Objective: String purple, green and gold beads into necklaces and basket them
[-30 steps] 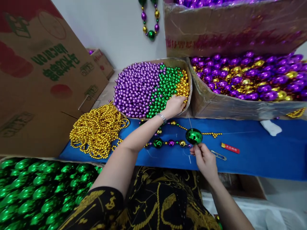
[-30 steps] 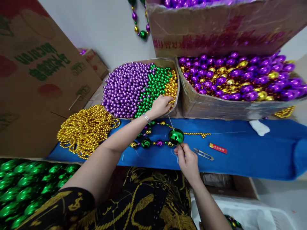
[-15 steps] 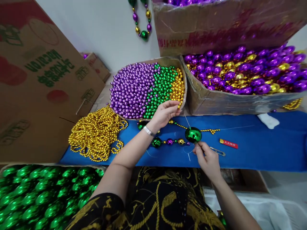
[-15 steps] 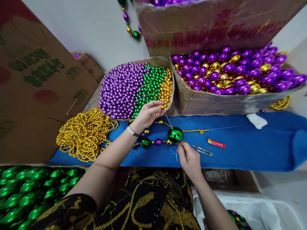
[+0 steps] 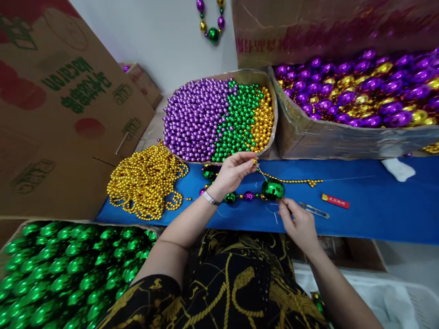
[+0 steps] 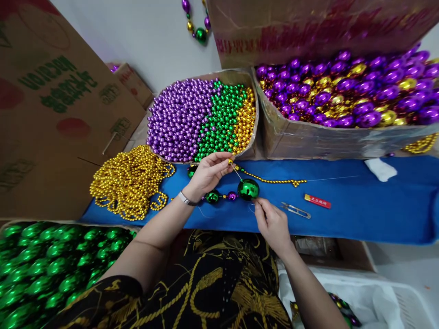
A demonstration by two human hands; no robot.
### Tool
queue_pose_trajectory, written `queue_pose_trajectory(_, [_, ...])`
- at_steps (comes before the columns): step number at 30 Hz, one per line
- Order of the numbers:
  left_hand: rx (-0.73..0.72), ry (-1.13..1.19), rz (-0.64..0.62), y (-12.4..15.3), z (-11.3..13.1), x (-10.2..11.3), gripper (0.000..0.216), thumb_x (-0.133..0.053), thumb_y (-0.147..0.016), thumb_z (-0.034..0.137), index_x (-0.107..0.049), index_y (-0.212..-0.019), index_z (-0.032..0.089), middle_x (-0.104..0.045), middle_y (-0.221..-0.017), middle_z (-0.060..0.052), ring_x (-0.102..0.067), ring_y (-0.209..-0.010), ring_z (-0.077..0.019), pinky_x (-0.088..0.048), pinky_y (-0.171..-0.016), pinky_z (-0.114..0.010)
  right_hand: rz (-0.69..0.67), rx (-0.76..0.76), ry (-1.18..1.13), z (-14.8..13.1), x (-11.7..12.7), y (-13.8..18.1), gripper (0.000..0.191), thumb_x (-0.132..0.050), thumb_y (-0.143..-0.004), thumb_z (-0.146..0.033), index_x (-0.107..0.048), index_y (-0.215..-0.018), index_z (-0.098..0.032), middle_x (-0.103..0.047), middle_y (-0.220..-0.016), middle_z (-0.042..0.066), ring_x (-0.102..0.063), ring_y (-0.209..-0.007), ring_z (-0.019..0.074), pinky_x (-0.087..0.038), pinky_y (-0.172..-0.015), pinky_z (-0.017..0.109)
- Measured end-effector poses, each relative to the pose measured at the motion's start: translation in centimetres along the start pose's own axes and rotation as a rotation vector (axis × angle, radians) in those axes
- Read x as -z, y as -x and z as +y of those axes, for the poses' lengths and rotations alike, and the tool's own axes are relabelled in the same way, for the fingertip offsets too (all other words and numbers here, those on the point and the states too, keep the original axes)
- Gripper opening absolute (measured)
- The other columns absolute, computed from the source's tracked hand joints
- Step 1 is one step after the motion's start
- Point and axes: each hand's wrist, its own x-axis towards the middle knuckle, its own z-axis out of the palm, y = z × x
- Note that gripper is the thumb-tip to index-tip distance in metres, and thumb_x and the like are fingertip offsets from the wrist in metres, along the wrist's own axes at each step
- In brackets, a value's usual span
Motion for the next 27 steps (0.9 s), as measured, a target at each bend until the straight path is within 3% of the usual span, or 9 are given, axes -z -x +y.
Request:
queue_pose_trajectory(8, [-0.081,-0.055,0.002,0.0,0.1,-0.1,0.026,-0.084,-0.069,0.024,-0.072,-0.091,0.016,-0.072,-0.095,-0.003,-0.067,-0.083,-0.0108,-0.055,-0.079,-0.025,-0.014,0.020,0.019,0.0,0.1,0.1,0.014,-0.049,-0.098,-0.023,-0.061,-0.093,-0.019,-0.071,-0.071,0.000,-0.066,-0.057,0.0123,-0.047,-0.058,0.021])
queue_pose_trajectory(17, [-0.150,-0.183,-0.065,0.7,-0.7,-0.3,0.031,-0.085,-0.067,0.019,-0.071,-0.095,0.017,-0.073,-0.095,-0.004,-0.066,-0.089,-0.0110,-0.052,-0.085,-0.025,0.073,0.120,0.134,1.0,-0.2,0.8,0.013,-0.051,-0.097,-0.020,-0.063,-0.100,-0.017,-0.075,-0.087,0.006,-0.071,-0.072,0.0161,-0.052,-0.072,0.024])
queue_pose_trajectory(22, [-0.049,-0.191,-0.124,1.6,-2.9,-1.3,0.035,-0.087,-0.066,0.023,-0.070,-0.096,0.016,-0.071,-0.093,-0.004,-0.062,-0.081,-0.0097,-0.050,-0.079,-0.025,0.025,0.026,0.125,1.6,-0.4,1.3,0.016,-0.048,-0.099,-0.024,-0.063,-0.099,-0.018,-0.073,-0.077,0.004,-0.068,-0.064,0.0156,-0.051,-0.068,0.024])
queue_pose_trajectory(27, [-0.022,-0.251,-0.129,2.3,-5.5,-2.2,0.028,-0.076,-0.080,0.037,-0.072,-0.098,0.016,-0.071,-0.095,-0.006,-0.063,-0.082,-0.0119,-0.050,-0.079,-0.027,-0.035,-0.121,0.133,3.6,-0.9,2.2,0.019,-0.045,-0.099,-0.029,-0.061,-0.096,-0.019,-0.072,-0.076,0.004,-0.068,-0.067,0.0178,-0.049,-0.064,0.026])
